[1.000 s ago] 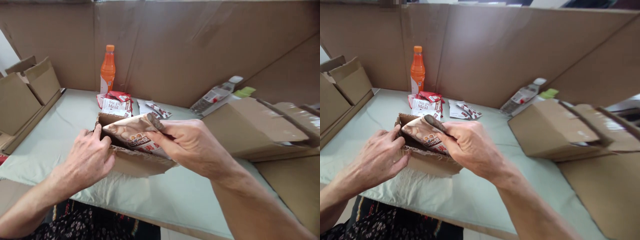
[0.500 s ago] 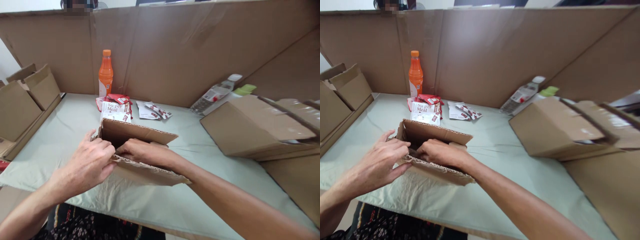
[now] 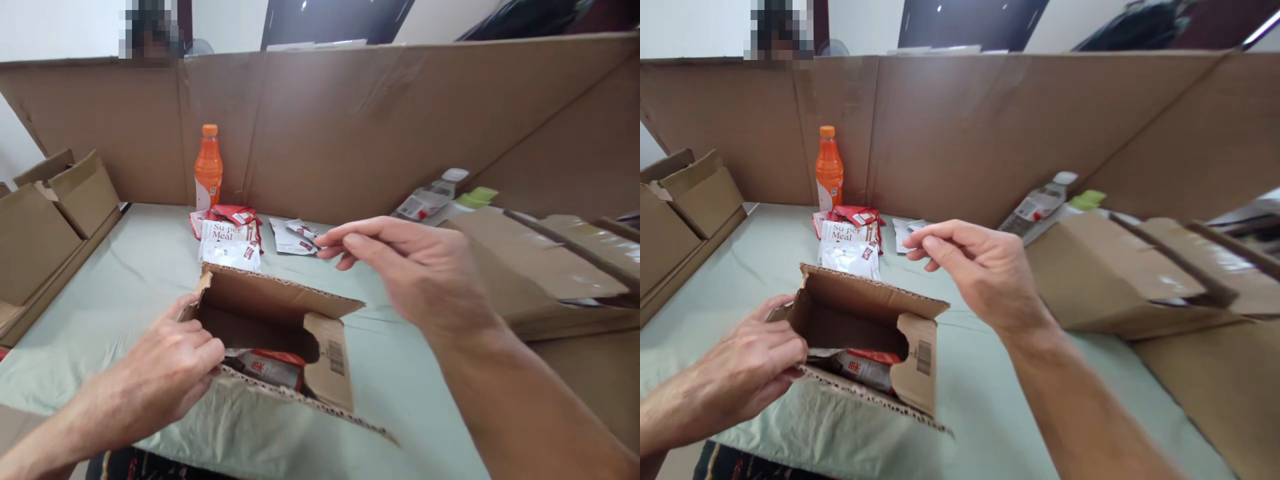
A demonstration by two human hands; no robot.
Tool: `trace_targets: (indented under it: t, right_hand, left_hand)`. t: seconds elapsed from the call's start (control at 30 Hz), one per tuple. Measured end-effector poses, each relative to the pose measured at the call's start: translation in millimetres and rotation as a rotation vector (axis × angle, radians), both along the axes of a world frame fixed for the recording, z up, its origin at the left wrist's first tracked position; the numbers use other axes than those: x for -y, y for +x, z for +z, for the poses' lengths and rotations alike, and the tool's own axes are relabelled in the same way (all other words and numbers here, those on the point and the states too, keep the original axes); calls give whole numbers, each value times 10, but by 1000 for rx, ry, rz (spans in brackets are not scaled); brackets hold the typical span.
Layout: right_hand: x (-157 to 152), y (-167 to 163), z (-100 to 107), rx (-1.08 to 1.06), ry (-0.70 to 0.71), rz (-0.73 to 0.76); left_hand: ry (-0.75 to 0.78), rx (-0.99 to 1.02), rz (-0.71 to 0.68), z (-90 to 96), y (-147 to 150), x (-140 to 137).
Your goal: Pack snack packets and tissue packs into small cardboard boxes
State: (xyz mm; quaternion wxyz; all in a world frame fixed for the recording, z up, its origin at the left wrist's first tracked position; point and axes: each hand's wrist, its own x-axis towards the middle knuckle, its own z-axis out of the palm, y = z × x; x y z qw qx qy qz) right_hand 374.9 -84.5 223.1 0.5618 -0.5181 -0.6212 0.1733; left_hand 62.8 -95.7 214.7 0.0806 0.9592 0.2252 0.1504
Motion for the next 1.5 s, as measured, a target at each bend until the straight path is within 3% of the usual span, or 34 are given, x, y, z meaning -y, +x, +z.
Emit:
trace_targets:
  t: [0.07,0.17,0.3,0.4,0.5,0.8,0.93,1.03,1.17,1.37,1.43,1.5]
  right_hand:
    - [-213,110,-226,-9,-96,-4]
    - [-580,190,-673,221,-291,27]
    - [-1068,93,-1177,409,-370,80]
    - [-1415,-62,-1358,542,-380,114]
    - [-1698,-192,-1406,692,-400,143]
    - [-1902,-277,-1334,980,-629,197]
    - [-1829,-265,-1325,903,-779,279]
    - [-1667,-215,-1301,754,-817,337]
    - [-1344,-57,-1101,478,-700,301]
    - [-734,276,-444,155,-329,33]
    - [-448,378,-291,111,-196,-36]
    - [-126,454,-218,172,-156,-30]
  left_hand:
    - [-5,-3,0,3,-57,63]
    - [14,13,25,-5,-125,170]
    - [22,97,85,-69,-148,244]
    - [30,137,105,-129,-128,220]
    - [8,127,112,-143,-102,166]
    - [-47,134,121,-88,-81,141]
    - [-49,142,131,-107,-73,147]
    - [8,165,118,-142,-62,128]
    - [85,179,114,-172,-51,104]
    - [107,141,114,-125,-43,93]
    - [110,127,109,-106,-46,91]
    - [101,97,103,-92,-53,88]
